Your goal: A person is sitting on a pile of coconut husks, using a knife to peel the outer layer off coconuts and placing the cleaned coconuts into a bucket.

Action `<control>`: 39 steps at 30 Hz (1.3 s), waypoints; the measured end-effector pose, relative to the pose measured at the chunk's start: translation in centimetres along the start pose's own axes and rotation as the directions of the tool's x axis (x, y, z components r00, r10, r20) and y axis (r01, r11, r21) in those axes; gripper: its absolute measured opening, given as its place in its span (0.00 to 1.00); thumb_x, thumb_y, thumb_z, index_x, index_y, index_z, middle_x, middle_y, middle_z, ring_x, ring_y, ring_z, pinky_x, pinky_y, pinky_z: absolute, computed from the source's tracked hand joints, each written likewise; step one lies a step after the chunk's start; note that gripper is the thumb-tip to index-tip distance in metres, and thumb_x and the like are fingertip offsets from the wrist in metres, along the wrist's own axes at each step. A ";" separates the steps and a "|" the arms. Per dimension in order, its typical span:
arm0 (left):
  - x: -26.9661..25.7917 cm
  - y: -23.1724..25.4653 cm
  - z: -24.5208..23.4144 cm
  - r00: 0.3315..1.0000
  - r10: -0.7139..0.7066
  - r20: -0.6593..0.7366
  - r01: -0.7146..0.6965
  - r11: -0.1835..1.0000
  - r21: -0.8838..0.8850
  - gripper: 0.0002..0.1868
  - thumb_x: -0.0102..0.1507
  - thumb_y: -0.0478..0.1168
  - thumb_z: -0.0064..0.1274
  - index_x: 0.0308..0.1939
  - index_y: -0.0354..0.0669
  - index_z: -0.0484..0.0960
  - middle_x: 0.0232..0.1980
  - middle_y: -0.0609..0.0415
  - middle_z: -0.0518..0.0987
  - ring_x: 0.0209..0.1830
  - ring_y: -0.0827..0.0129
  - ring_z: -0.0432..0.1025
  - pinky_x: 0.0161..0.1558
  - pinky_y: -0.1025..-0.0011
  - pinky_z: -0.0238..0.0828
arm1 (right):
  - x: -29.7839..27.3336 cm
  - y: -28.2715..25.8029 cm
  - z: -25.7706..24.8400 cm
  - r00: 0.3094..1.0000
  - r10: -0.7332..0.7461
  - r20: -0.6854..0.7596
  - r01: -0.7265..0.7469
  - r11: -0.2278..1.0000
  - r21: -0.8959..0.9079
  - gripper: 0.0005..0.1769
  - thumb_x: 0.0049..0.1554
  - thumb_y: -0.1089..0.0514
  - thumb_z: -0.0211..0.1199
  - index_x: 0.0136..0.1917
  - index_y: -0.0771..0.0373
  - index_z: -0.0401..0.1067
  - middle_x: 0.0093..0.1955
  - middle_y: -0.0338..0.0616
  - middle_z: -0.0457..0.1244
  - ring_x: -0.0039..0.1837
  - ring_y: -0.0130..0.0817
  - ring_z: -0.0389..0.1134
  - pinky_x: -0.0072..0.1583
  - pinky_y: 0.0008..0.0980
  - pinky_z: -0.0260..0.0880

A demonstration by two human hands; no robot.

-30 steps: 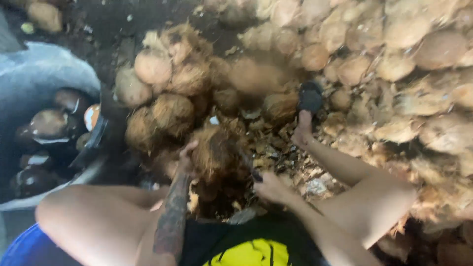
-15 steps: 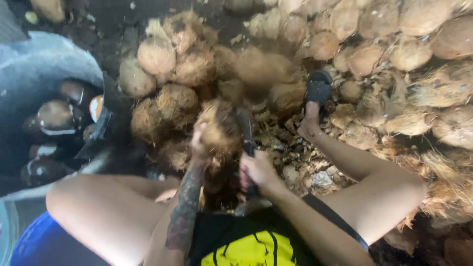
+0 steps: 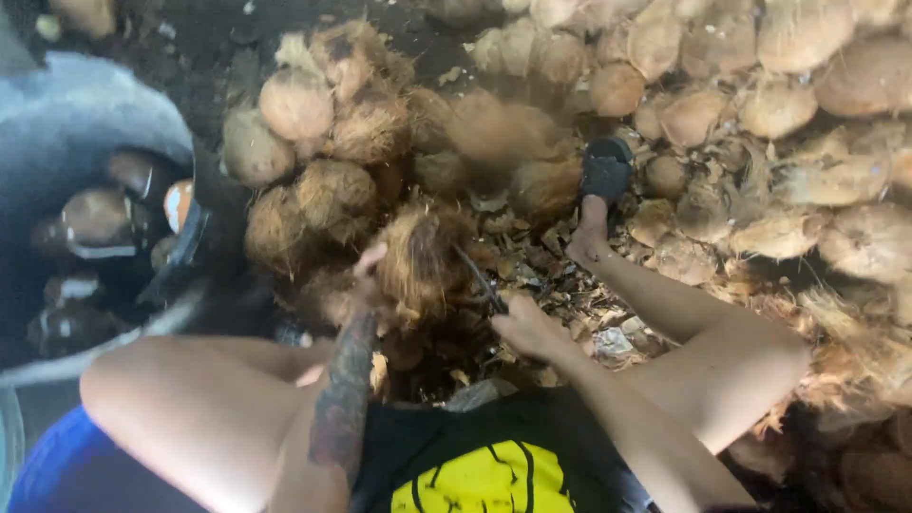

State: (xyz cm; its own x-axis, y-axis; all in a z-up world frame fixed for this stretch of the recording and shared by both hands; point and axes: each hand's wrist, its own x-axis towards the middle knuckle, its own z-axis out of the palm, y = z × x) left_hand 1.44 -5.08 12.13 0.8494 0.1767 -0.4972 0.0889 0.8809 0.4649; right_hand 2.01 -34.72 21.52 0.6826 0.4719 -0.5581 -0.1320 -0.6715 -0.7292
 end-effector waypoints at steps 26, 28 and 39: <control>14.8 -2.2 -14.1 0.878 0.209 0.431 -0.182 0.978 -0.103 0.48 0.51 0.55 0.46 0.73 0.30 0.74 0.66 0.27 0.78 0.63 0.38 0.75 0.66 0.44 0.67 | 8.5 11.8 5.0 0.995 0.033 -0.093 -0.054 0.970 -0.236 0.32 0.64 0.42 0.59 0.35 0.74 0.78 0.36 0.72 0.69 0.45 0.71 0.72 0.48 0.62 0.68; 11.2 -1.2 -13.5 0.875 0.158 0.457 -0.147 0.987 -0.061 0.48 0.51 0.55 0.46 0.72 0.30 0.74 0.65 0.28 0.79 0.62 0.39 0.75 0.66 0.44 0.67 | 2.9 2.7 0.5 0.990 0.076 -0.118 -0.084 0.995 -0.061 0.18 0.64 0.52 0.58 0.53 0.72 0.71 0.48 0.69 0.68 0.53 0.66 0.71 0.55 0.60 0.70; -3.4 3.9 7.5 0.719 -0.278 0.637 0.066 0.940 0.335 0.45 0.55 0.59 0.56 0.69 0.32 0.77 0.58 0.34 0.84 0.56 0.47 0.79 0.62 0.46 0.71 | 1.0 -9.3 -0.4 0.665 -0.555 -0.500 0.746 0.521 0.415 0.45 0.55 0.59 0.62 0.83 0.62 0.51 0.41 0.51 0.64 0.35 0.27 0.57 0.40 0.41 0.62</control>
State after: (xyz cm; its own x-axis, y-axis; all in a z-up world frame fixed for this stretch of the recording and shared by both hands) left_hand 2.78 -5.59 21.14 0.9175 -0.3973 -0.0196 0.3137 0.6924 0.6498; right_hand 4.16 -28.24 27.92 0.8863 0.4011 0.2317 0.1427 0.2395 -0.9604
